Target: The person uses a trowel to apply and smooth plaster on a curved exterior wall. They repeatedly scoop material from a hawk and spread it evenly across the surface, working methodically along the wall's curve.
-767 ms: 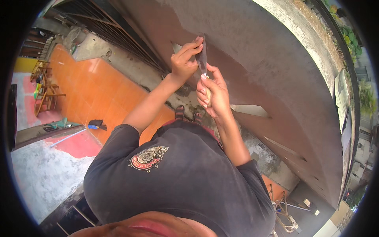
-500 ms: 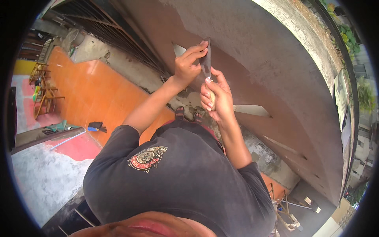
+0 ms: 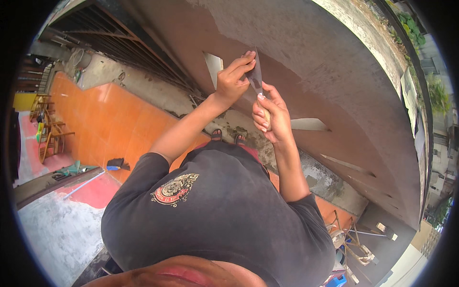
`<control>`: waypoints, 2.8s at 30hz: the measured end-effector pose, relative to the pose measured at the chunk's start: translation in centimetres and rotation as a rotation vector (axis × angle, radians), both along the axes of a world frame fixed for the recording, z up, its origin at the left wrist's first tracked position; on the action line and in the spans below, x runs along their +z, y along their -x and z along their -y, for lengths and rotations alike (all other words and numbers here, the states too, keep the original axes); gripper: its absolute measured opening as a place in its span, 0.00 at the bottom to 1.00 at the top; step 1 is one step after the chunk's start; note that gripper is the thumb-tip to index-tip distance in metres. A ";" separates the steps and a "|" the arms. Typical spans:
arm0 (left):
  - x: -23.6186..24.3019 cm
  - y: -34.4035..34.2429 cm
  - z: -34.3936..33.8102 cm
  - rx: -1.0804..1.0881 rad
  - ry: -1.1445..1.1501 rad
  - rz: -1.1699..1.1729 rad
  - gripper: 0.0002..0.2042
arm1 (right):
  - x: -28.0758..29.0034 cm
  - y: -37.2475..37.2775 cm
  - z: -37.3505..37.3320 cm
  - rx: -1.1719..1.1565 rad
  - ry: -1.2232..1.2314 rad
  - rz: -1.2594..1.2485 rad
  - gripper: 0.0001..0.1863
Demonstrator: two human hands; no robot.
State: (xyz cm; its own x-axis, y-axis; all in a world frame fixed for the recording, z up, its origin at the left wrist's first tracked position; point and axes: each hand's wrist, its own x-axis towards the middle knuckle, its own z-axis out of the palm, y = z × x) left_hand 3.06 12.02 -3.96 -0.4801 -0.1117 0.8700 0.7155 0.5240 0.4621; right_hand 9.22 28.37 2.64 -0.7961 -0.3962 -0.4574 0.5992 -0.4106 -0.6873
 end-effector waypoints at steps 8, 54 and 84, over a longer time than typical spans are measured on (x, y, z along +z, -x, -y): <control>-0.8 0.2 -0.4 0.034 -0.013 0.038 0.16 | -1.0 -0.1 -1.1 0.051 0.116 -0.059 0.19; 0.7 1.4 1.4 -0.060 0.014 -0.015 0.19 | -0.6 -0.4 0.7 0.009 0.204 -0.093 0.17; 0.0 0.9 2.5 -0.095 0.016 0.030 0.19 | -1.5 -0.6 1.6 0.005 0.213 -0.079 0.17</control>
State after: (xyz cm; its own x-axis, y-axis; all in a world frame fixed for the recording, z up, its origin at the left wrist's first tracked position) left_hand 2.18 9.55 -3.94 -0.5141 -0.0505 0.8562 0.7483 0.4616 0.4765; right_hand 9.81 26.78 1.12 -0.8239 -0.4813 -0.2993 0.5493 -0.5485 -0.6304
